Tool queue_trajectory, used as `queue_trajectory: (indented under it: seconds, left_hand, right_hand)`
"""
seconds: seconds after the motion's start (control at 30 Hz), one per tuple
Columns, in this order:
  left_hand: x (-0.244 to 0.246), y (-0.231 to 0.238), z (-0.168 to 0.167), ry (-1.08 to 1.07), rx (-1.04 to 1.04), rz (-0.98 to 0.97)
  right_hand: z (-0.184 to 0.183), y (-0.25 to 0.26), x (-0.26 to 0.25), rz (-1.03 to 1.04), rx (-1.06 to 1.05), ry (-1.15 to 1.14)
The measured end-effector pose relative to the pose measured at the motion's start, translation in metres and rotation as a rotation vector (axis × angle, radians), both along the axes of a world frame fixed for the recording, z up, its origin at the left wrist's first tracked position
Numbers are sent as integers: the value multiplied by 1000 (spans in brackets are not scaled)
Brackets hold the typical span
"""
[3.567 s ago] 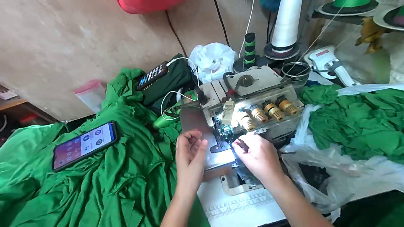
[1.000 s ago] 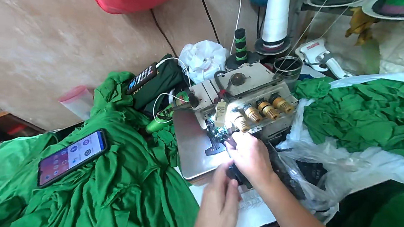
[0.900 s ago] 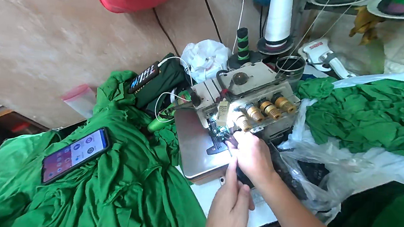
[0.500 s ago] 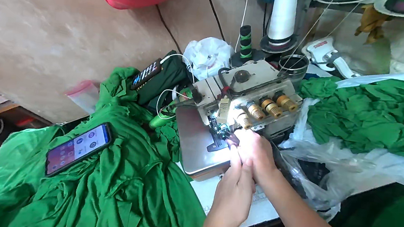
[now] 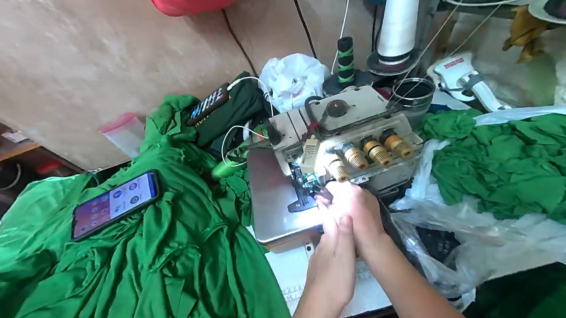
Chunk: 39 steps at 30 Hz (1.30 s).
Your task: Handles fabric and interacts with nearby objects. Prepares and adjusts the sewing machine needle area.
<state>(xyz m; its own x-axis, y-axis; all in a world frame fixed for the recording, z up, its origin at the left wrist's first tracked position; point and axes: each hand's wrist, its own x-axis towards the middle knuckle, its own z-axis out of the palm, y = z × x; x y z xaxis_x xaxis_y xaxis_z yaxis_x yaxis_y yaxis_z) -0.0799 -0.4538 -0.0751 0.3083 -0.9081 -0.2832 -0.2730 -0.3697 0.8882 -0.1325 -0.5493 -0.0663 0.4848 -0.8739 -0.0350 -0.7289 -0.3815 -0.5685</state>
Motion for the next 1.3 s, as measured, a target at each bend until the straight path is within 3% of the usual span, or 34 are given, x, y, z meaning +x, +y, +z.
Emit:
queue_trajectory:
  seconds: [0.2, 0.43, 0.53, 0.7, 0.93, 1.07, 1.3]
  left_hand:
    - [-4, -14, 11, -93, 126, 31]
    - [-2, -23, 24, -18, 126, 29]
    - [-3, -26, 30, 96, 106, 60]
    - [-7, -36, 29, 353, -9, 236]
    - [-2, -47, 37, 415, 110, 268]
    - [0, -53, 35, 469, 84, 278]
    - [1, -55, 32, 605, -27, 310]
  right_hand:
    - [-14, 0, 1, -22, -93, -51]
    - [-16, 2, -3, -65, -68, -177]
    - [-24, 4, -2, -73, -203, -251]
    - [-18, 5, -2, -58, -207, -188]
    - [-24, 6, 0, -100, -247, -239]
    - [-22, 7, -1, -92, -272, -224]
    - [-9, 7, -2, -99, -129, -117]
